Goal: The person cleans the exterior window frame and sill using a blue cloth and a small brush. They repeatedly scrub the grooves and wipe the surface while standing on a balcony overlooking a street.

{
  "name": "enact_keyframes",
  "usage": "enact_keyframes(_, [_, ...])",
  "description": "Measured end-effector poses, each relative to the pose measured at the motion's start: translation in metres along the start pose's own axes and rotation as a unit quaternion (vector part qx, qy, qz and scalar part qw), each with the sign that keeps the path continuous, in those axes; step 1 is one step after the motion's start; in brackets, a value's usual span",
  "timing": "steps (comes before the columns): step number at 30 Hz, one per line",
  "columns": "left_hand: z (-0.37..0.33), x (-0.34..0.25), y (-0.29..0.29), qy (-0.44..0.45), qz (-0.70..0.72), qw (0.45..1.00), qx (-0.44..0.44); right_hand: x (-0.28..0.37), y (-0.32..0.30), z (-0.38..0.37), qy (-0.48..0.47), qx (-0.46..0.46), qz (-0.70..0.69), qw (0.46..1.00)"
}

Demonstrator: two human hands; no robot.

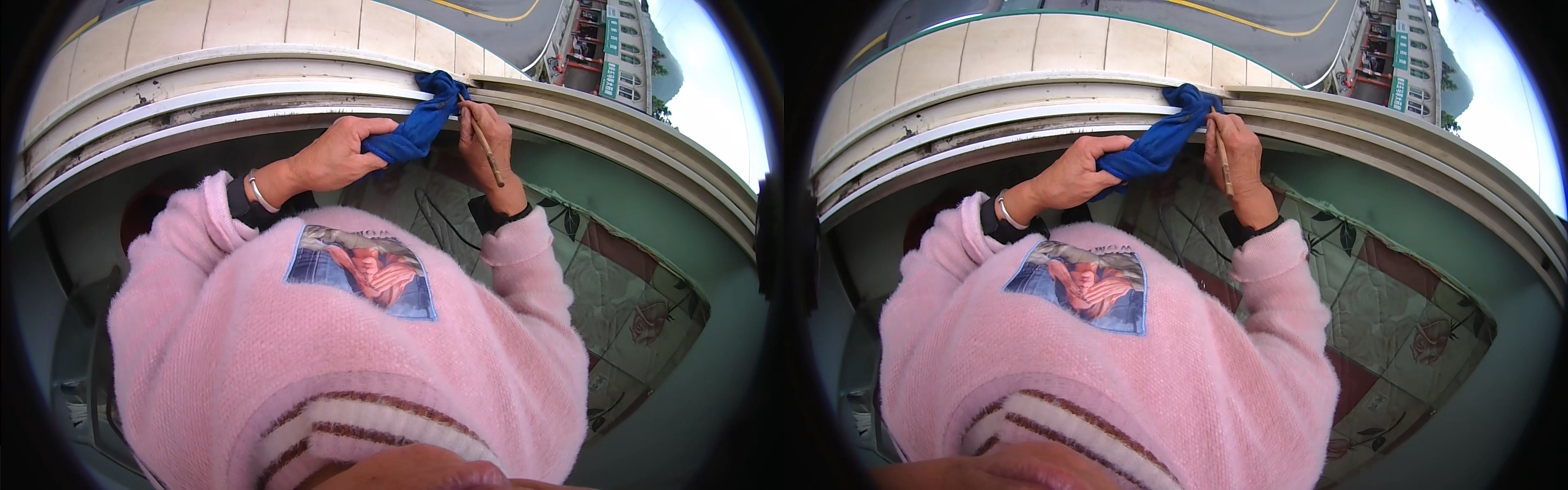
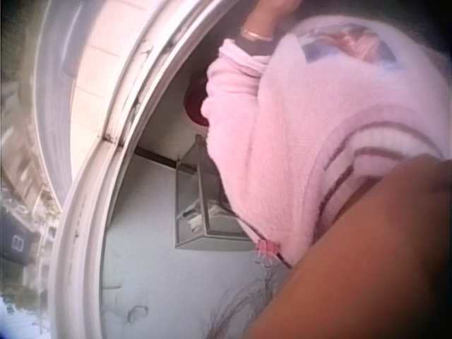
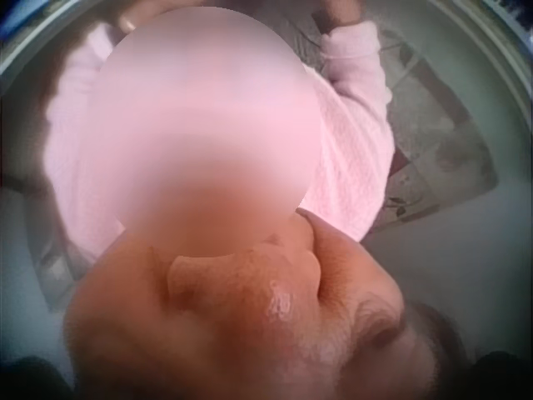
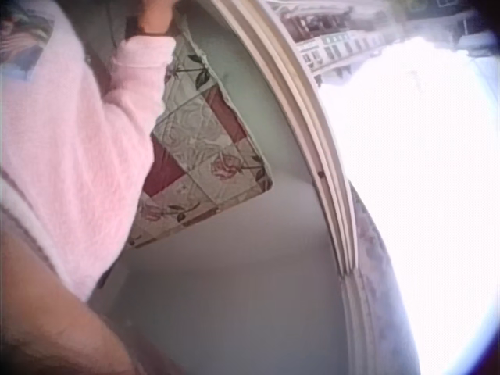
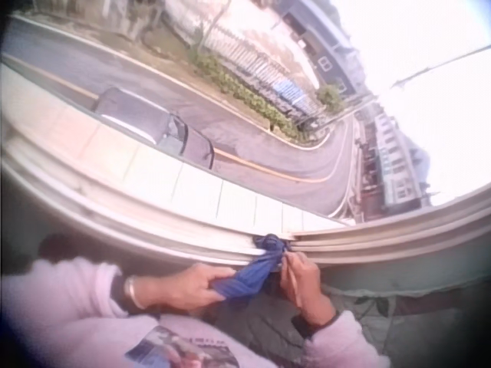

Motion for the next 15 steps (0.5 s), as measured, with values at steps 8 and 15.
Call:
enact_keyframes(8, [-0.02,0.01,0.007,-0.005,0.039,0.995,-0.097,-0.011,0.041,-0.05,0.046,0.175,0.245,0.953])
enact_keyframes(15, [-0.001,-0.005,0.013,0.017,0.029,0.999,-0.022,-0.013,0.023,-0.051,0.074,0.177,0.114,0.975])
Point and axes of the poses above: each hand's wrist, its own z-axis away from the middle knuckle, its own y-axis out of the palm, x = y × z, the point moved 5 cm from there along -z, towards the middle knuckle, and after that the axes turned 9 degrees about y, right-handed, at the moved point
